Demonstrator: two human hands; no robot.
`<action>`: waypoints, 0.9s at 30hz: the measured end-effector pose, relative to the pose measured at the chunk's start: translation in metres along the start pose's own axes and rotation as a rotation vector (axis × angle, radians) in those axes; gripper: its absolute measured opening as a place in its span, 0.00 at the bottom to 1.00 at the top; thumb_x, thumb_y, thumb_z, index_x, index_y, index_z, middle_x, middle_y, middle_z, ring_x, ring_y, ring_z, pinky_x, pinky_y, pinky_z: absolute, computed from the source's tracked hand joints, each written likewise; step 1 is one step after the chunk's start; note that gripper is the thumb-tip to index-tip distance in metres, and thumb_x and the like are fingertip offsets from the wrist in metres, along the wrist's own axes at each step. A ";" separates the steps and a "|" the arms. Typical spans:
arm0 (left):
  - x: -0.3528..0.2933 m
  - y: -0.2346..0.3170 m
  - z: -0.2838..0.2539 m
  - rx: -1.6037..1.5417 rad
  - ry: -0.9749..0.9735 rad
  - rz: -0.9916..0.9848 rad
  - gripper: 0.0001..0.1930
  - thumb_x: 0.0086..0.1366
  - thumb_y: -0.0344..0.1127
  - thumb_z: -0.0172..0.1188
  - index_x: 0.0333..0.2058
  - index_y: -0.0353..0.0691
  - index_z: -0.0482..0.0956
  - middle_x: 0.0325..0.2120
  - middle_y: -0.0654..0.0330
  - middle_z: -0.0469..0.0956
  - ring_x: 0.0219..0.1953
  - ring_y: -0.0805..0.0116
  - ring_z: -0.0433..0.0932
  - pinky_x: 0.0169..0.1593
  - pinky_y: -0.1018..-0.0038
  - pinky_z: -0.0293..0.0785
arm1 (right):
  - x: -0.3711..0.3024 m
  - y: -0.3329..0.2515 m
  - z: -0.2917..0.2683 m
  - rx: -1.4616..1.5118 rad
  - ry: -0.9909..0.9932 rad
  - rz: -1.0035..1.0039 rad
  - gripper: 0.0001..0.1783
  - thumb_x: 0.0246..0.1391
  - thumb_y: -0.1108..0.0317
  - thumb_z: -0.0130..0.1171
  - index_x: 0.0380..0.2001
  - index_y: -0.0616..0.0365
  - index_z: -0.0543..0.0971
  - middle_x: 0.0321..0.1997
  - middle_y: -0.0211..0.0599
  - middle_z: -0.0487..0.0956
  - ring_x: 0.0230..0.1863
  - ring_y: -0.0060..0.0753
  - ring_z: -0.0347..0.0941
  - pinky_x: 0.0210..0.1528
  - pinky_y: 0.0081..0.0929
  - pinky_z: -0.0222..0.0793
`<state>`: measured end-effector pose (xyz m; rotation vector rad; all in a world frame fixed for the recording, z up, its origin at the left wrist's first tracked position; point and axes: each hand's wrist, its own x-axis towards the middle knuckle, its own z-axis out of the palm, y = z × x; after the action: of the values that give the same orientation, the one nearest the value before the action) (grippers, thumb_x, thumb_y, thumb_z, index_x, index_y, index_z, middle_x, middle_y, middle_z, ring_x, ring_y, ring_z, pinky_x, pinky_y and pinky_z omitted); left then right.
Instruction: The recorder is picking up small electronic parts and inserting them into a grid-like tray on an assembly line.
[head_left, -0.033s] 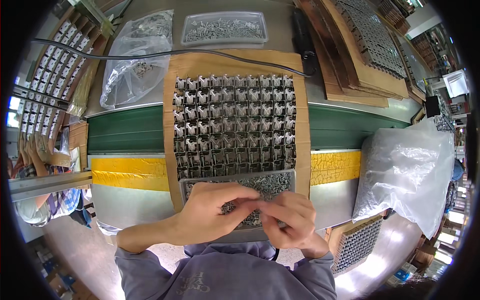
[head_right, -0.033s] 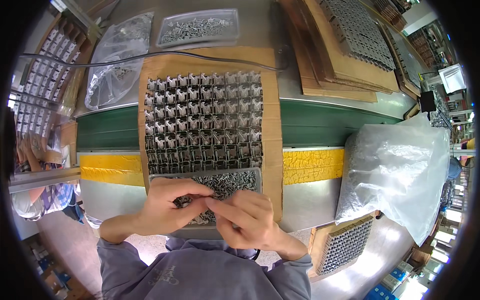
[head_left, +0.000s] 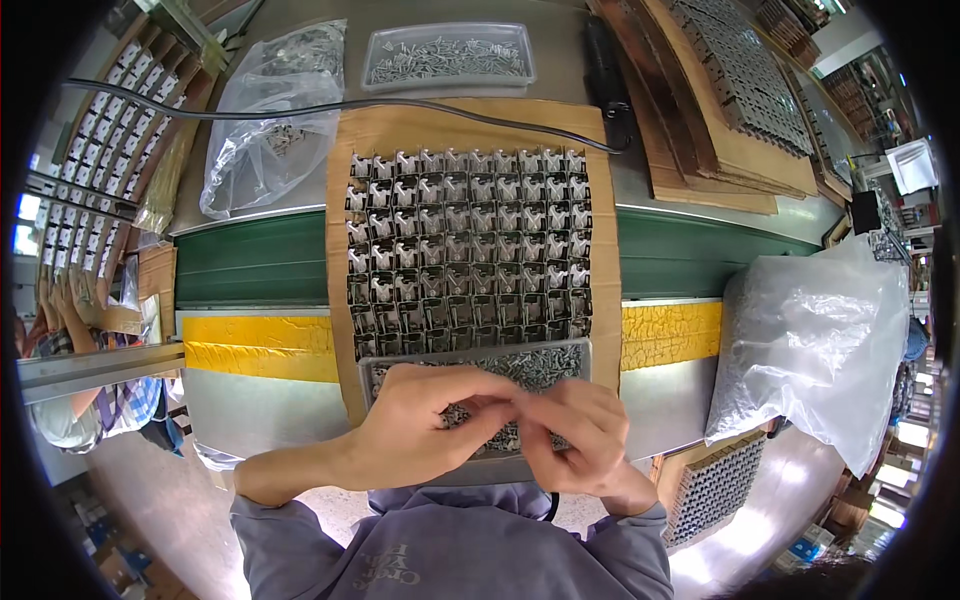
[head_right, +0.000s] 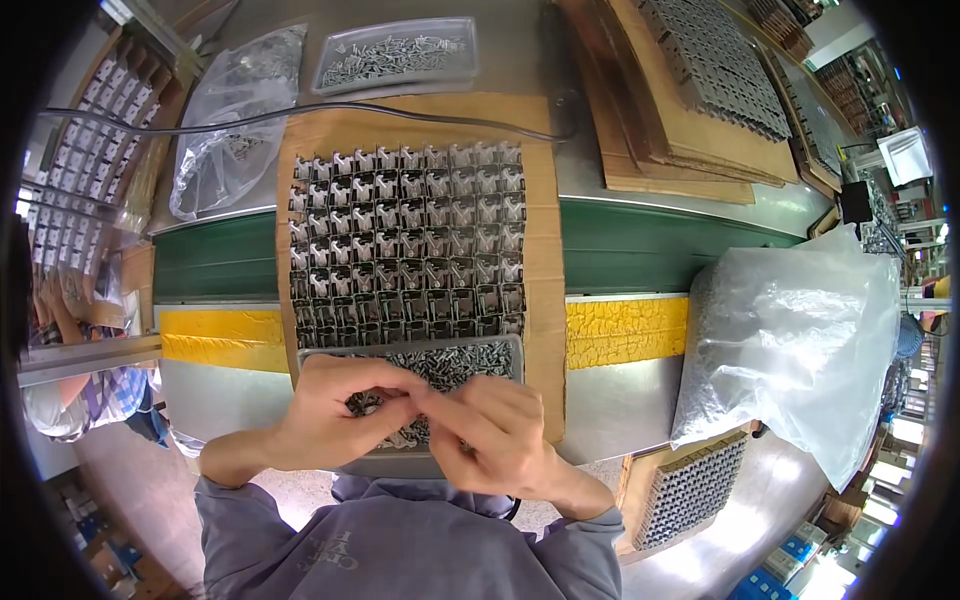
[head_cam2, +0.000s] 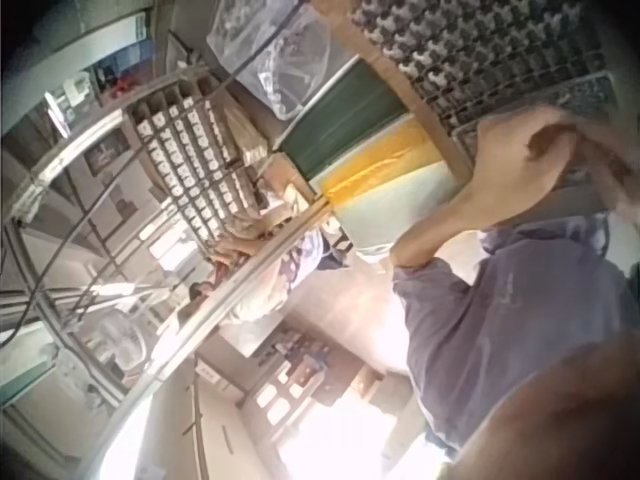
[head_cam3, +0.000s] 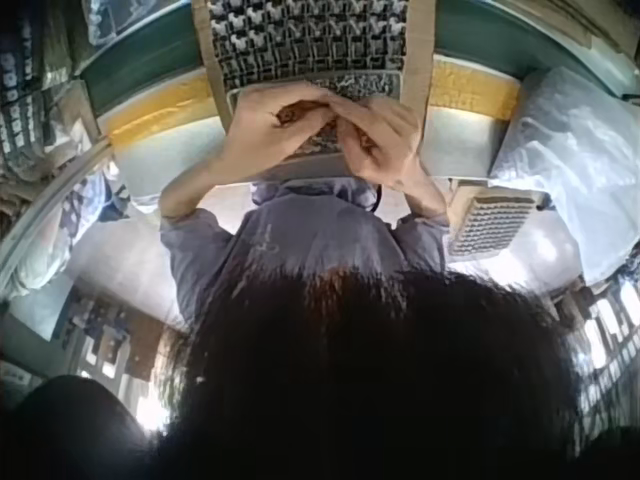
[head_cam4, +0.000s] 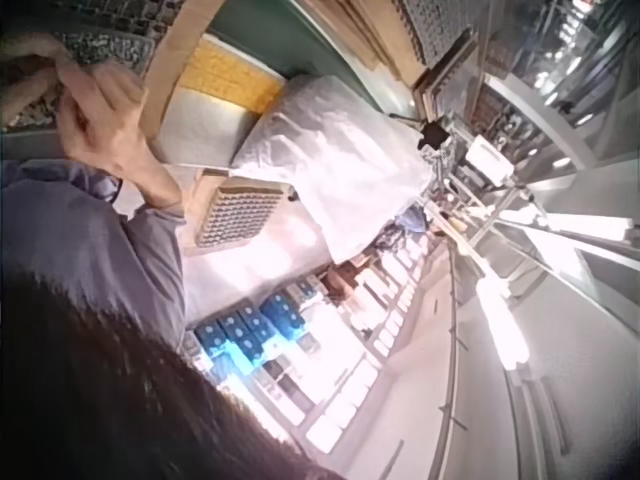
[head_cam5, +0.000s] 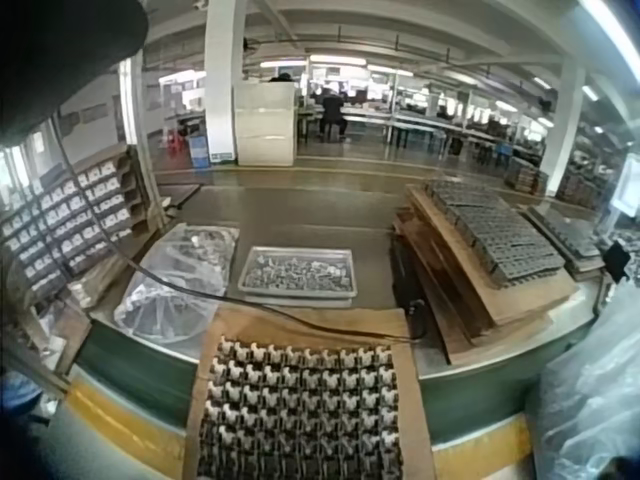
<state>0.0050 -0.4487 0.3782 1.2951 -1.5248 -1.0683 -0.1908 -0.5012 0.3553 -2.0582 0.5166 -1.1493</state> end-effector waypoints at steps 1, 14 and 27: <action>0.000 0.000 0.001 -0.059 0.008 -0.028 0.09 0.59 0.21 0.68 0.40 0.32 0.85 0.29 0.54 0.86 0.28 0.66 0.86 0.32 0.75 0.81 | 0.002 0.000 0.001 -0.078 0.013 0.011 0.24 0.36 0.86 0.59 0.42 0.67 0.84 0.20 0.35 0.76 0.16 0.31 0.69 0.18 0.27 0.64; -0.005 -0.001 -0.004 -0.132 -0.006 -0.078 0.08 0.62 0.23 0.66 0.41 0.33 0.84 0.29 0.54 0.86 0.30 0.67 0.87 0.33 0.75 0.81 | 0.005 -0.007 0.005 -0.092 -0.034 0.079 0.20 0.39 0.88 0.59 0.41 0.70 0.82 0.23 0.39 0.80 0.18 0.33 0.73 0.20 0.28 0.67; -0.021 -0.026 -0.056 0.326 0.257 0.189 0.02 0.66 0.22 0.61 0.36 0.32 0.80 0.28 0.53 0.83 0.28 0.63 0.84 0.32 0.71 0.79 | 0.016 -0.013 0.018 -0.012 -0.168 0.180 0.11 0.41 0.83 0.69 0.33 0.65 0.84 0.27 0.42 0.82 0.23 0.34 0.79 0.24 0.28 0.73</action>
<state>0.0675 -0.4354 0.3674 1.4116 -1.6270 -0.5241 -0.1666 -0.4959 0.3675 -2.0497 0.6128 -0.8629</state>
